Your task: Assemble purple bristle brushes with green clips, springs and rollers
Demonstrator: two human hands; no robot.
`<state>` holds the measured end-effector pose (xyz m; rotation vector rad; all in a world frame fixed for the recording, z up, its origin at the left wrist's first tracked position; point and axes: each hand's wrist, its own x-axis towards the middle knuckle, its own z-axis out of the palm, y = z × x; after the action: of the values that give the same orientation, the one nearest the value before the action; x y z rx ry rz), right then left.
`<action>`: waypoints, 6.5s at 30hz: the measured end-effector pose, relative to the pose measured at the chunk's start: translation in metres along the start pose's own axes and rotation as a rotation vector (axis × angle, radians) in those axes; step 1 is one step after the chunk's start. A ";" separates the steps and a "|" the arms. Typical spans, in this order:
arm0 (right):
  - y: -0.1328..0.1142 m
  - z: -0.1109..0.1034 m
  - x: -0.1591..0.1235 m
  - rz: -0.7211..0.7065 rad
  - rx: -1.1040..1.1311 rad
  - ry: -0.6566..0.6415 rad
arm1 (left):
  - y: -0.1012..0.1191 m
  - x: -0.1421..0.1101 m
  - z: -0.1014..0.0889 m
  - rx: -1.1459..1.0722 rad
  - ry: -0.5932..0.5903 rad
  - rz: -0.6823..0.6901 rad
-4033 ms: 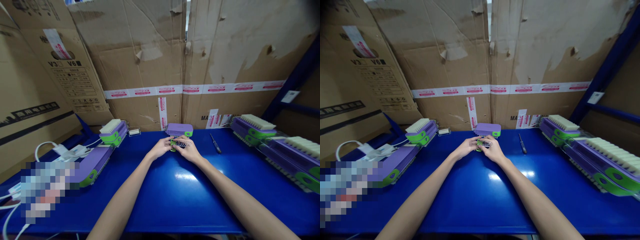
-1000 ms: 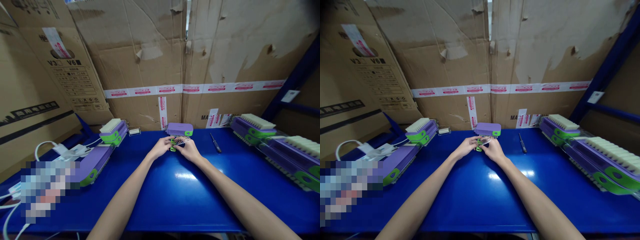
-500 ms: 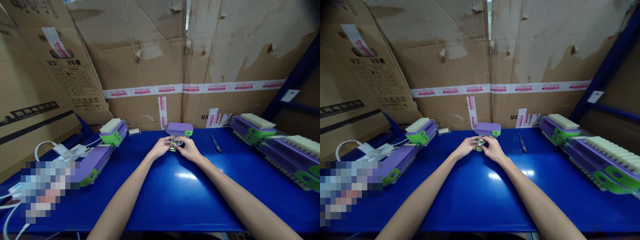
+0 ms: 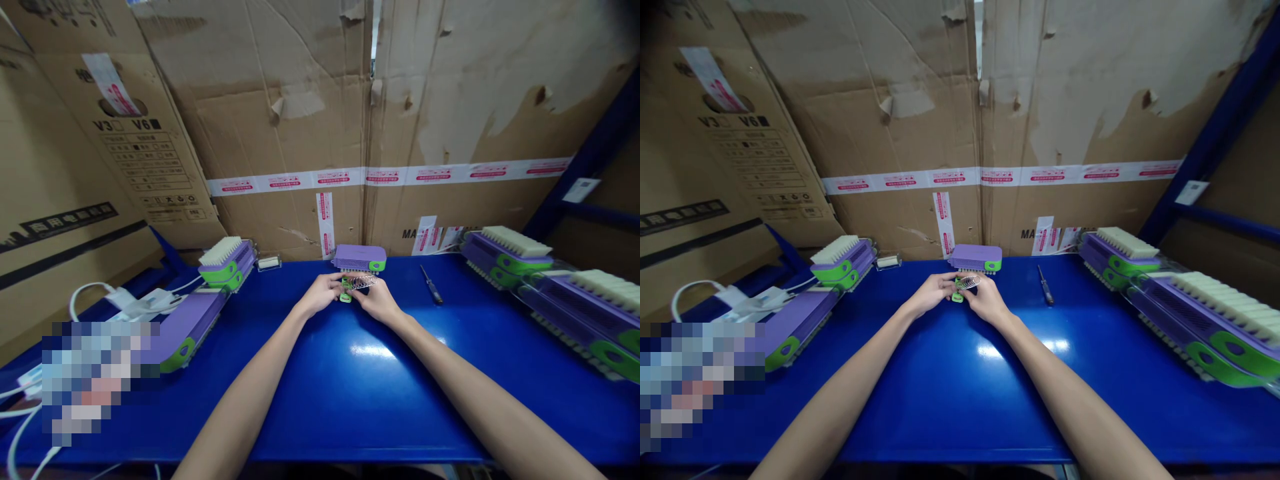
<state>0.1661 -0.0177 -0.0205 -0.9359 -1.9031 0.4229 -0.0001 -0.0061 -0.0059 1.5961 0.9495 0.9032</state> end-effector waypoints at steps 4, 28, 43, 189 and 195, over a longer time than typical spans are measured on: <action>-0.003 -0.002 0.000 0.027 -0.037 -0.005 | 0.003 -0.002 0.000 -0.081 -0.088 -0.013; 0.000 0.003 0.001 0.065 0.090 0.060 | -0.003 -0.001 -0.005 -0.252 -0.146 -0.078; -0.005 0.000 0.000 0.117 0.153 0.043 | 0.006 -0.005 -0.004 -0.197 -0.130 -0.089; 0.035 -0.037 0.002 0.048 -0.690 0.097 | -0.002 -0.008 -0.042 0.862 0.690 -0.256; 0.027 -0.034 0.001 0.025 -0.690 0.089 | -0.008 -0.002 -0.036 0.836 0.566 -0.119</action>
<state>0.2066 -0.0028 -0.0201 -1.3901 -1.9821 -0.2888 -0.0344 0.0066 -0.0074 1.9571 1.9901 0.9504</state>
